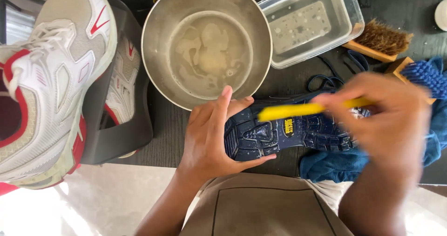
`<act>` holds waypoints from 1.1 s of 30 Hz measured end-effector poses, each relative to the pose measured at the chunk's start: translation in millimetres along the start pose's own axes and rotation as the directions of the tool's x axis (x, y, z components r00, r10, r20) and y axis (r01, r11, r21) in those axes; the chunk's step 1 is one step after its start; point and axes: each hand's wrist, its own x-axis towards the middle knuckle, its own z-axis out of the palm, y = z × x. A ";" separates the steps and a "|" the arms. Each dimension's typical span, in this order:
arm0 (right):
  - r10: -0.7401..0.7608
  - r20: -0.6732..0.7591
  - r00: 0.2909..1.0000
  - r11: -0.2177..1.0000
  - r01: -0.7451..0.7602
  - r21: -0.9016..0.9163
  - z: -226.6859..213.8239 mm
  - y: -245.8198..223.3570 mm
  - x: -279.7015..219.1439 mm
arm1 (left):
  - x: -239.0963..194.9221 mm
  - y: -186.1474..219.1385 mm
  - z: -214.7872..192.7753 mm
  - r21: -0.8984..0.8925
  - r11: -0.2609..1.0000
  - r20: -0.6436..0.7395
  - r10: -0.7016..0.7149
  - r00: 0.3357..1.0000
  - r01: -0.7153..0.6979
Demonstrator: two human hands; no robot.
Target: The person wipes the sole of a blue shoe with a blue cloth, then uses a yellow brush dipped in soapy water to scrub the shoe's sole. The person repeatedly dips the brush into a metal bowl of water and scrubs the shoe's textured bottom.
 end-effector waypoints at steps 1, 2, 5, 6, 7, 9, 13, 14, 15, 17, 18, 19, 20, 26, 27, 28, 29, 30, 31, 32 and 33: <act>-0.004 0.003 1.000 1.000 0.004 0.004 -2.6 0.8 0.7 | -1.0 -0.6 0.1 0.004 1.000 -0.002 -0.004 1.000 0.004; 0.013 0.007 1.000 1.000 -0.013 -0.028 -5.5 1.5 1.4 | -1.9 -1.0 0.1 -0.004 1.000 -0.013 0.005 1.000 -0.005; -0.039 -0.036 0.999 0.998 0.037 -0.045 2.6 -4.4 5.2 | -3.3 -1.2 2.4 -0.009 1.000 -0.018 -0.009 1.000 0.008; -0.110 -0.078 0.991 0.994 0.108 -0.029 8.4 -7.6 6.3 | -4.0 -1.3 3.9 -0.004 0.999 -0.012 -0.037 0.999 0.037; -0.106 -0.079 0.991 0.994 0.104 -0.032 9.5 -11.8 6.5 | -4.1 -0.2 5.5 -0.007 0.999 -0.010 -0.035 0.999 0.035; -0.048 -0.099 0.994 0.995 0.056 0.078 14.6 -21.9 8.7 | -6.2 0.5 5.7 0.014 0.997 -0.020 -0.072 0.997 0.072; 0.087 -0.030 0.996 0.993 -0.084 0.084 5.4 2.6 2.0 | -6.0 -2.6 4.5 -0.013 0.998 0.009 -0.065 0.998 0.065; 0.061 -0.014 0.998 0.993 -0.060 0.098 5.8 0.6 4.1 | -5.1 -2.2 4.9 0.008 0.999 -0.022 -0.038 0.999 0.038; 0.037 0.002 0.999 0.993 -0.037 0.112 6.0 -1.3 5.6 | -4.4 -1.5 5.4 0.029 1.000 -0.051 -0.010 0.999 0.011; -0.046 -0.040 0.998 0.993 0.050 0.106 19.2 -19.6 11.2 | -4.1 0.9 5.7 0.038 0.999 -0.058 -0.029 0.998 0.031; -0.132 -0.080 0.988 0.986 0.139 0.097 25.5 -29.1 13.9 | -3.8 2.2 5.6 0.049 0.997 -0.066 -0.049 0.997 0.052; -0.130 -0.085 0.988 0.986 0.138 0.092 21.4 -29.0 13.4 | -3.0 2.2 6.7 0.046 0.998 -0.067 -0.043 0.997 0.046; -0.142 -0.068 0.988 0.986 0.147 0.081 17.5 -29.5 12.9 | -2.4 1.9 7.2 0.007 0.999 -0.081 -0.033 0.996 0.034; -0.122 -0.072 0.990 0.992 0.123 0.004 6.8 -42.9 6.2 | 0.1 1.5 1.6 -0.129 0.992 -0.074 -0.022 0.997 0.012; -0.180 -0.101 0.979 0.983 0.177 -0.037 9.5 -46.7 6.9 | 1.8 1.6 2.1 -0.118 0.993 -0.061 -0.027 0.998 0.020; -0.178 -0.104 0.978 0.984 0.175 -0.043 12.7 -47.1 4.8 | 2.7 2.5 2.5 -0.122 0.992 -0.061 -0.022 0.998 0.014; -0.178 -0.129 0.975 0.983 0.171 -0.065 16.8 -48.0 3.0 | 3.3 2.8 2.0 -0.109 0.994 -0.084 0.009 0.996 -0.018; -0.179 -0.154 0.972 0.982 0.167 -0.087 21.6 -49.3 1.4 | 3.6 2.5 1.2 -0.096 0.994 -0.106 0.040 0.994 -0.051; -0.183 -0.153 0.971 0.982 0.171 -0.085 16.1 -41.7 1.4 | 3.0 2.8 1.7 -0.093 0.994 -0.109 0.039 0.993 -0.049; -0.167 -0.082 0.983 0.985 0.163 -0.059 11.4 -34.2 1.6 | 2.0 2.3 2.1 -0.090 0.995 -0.105 0.025 0.994 -0.034; -0.150 -0.006 0.989 0.988 0.149 -0.035 6.7 -27.2 0.9 | -0.2 2.4 2.7 -0.089 0.996 -0.099 0.007 0.995 -0.016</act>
